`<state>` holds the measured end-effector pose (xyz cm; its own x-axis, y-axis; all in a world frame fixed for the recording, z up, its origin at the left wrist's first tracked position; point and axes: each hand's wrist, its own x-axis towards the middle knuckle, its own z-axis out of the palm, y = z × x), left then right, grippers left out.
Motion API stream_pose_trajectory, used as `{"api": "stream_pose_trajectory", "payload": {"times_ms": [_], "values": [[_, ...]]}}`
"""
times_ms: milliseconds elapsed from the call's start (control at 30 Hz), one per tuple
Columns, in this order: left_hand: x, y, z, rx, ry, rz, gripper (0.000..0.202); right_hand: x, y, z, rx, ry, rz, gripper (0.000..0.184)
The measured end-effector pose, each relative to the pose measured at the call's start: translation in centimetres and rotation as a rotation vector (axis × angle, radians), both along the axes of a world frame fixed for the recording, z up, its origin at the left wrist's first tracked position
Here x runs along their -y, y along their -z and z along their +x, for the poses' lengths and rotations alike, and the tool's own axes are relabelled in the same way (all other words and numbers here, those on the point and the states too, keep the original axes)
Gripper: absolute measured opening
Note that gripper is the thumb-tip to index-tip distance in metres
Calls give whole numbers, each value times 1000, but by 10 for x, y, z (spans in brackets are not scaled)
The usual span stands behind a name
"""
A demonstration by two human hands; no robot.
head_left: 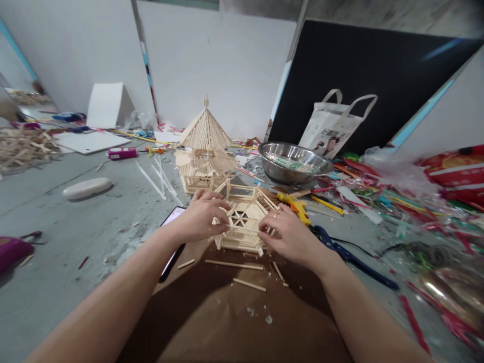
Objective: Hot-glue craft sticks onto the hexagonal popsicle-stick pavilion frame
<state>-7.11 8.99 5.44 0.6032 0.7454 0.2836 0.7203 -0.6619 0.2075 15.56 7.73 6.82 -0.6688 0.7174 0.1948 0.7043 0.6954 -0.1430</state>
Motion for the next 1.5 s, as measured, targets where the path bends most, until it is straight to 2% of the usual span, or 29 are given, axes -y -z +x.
{"api": "stream_pose_trajectory", "payload": {"times_ms": [467, 1000, 1500], "values": [[0, -3, -1, 4, 12, -57, 12, -1, 0, 1, 12, -1, -4, 15], [2, -3, -2, -49, 15, -139, 34, 0, 0, 3, 8, 25, -6, 16], [2, -5, -2, 13, 37, -102, 44, 1, -3, 9, 24, -19, -54, 25]]}}
